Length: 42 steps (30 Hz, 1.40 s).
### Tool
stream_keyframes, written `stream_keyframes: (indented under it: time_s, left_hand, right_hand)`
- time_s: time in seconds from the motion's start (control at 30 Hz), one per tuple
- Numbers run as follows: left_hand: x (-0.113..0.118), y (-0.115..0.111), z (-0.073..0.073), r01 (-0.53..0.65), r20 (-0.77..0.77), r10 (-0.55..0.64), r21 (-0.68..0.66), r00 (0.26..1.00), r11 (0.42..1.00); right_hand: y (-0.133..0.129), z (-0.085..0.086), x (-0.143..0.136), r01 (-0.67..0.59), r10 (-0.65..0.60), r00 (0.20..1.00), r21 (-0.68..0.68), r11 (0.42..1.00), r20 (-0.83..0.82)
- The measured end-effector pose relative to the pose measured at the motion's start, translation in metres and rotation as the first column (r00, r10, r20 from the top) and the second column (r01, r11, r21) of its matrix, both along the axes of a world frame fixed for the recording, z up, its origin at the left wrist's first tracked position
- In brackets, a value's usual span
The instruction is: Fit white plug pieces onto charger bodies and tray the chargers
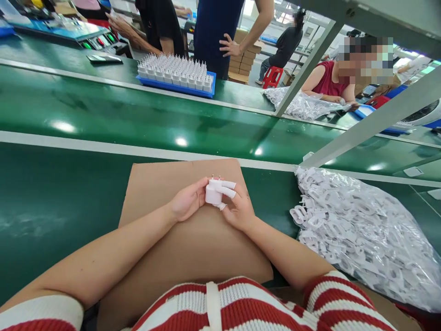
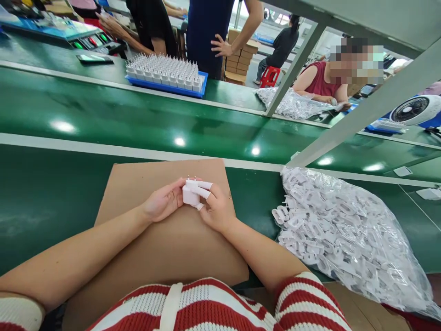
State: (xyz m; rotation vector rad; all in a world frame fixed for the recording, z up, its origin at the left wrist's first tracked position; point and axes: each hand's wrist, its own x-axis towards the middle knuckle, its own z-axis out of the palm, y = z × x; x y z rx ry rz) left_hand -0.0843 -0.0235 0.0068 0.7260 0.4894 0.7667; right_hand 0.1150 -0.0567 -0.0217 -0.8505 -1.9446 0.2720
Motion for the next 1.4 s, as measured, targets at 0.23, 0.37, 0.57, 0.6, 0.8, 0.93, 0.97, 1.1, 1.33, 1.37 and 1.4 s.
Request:
stream_keyframes:
  time_s: [0.23, 0.37, 0.57, 0.6, 0.8, 0.93, 0.97, 1.1, 1.33, 1.37, 1.4]
  left_hand:
    - [0.000, -0.009, 0.004, -0.009, 0.003, 0.009, -0.083, 1.000, 0.997]
    - [0.000, -0.011, 0.004, -0.034, 0.027, 0.037, -0.106, 0.999, 0.994]
    - [0.002, -0.012, 0.003, -0.079, -0.068, 0.081, 0.039, 0.994, 0.996]
    - [0.002, -0.014, 0.001, -0.098, -0.108, 0.111, 0.112, 0.988, 0.989]
    - [0.001, -0.018, -0.010, -0.101, -0.336, 0.336, 0.557, 0.880, 0.824]
    - [-0.001, -0.017, -0.011, -0.047, -0.375, 0.402, 0.680, 0.836, 0.731]
    - [-0.001, -0.016, -0.011, -0.032, -0.375, 0.412, 0.706, 0.831, 0.708]
    - [-0.001, -0.014, -0.012, -0.031, -0.344, 0.425, 0.745, 0.837, 0.666]
    - [-0.005, -0.012, -0.011, -0.002, -0.435, 0.473, 0.734, 0.766, 0.679]
    - [-0.006, -0.011, -0.010, 0.028, -0.470, 0.498, 0.747, 0.729, 0.664]
    - [-0.007, -0.010, -0.009, 0.063, -0.503, 0.519, 0.757, 0.691, 0.650]
  right_hand:
    - [-0.004, -0.003, -0.004, -0.007, 0.012, 0.999, -0.089, 0.996, 0.050]
    - [-0.005, -0.003, -0.004, -0.014, 0.019, 0.998, -0.086, 0.996, 0.064]
    - [-0.003, -0.011, -0.002, 0.084, -0.083, 0.996, -0.124, 0.989, 0.019]
    - [-0.002, -0.012, -0.001, 0.100, -0.102, 0.995, -0.130, 0.986, -0.009]
    - [0.004, -0.007, 0.001, 0.104, -0.115, 0.991, -0.146, 0.984, -0.069]
    - [0.004, -0.002, -0.001, 0.093, -0.103, 0.991, -0.110, 0.990, -0.088]
    - [0.004, -0.001, -0.001, 0.095, -0.104, 0.991, -0.101, 0.990, -0.089]
    - [0.003, -0.002, -0.001, 0.115, -0.121, 0.991, -0.105, 0.988, -0.056]
    - [0.004, 0.000, -0.001, 0.115, -0.119, 0.992, -0.091, 0.989, -0.041]
    - [0.005, 0.001, -0.002, 0.117, -0.120, 0.992, -0.087, 0.989, -0.026]
    - [0.006, 0.001, -0.002, 0.123, -0.124, 0.992, -0.088, 0.989, -0.003]
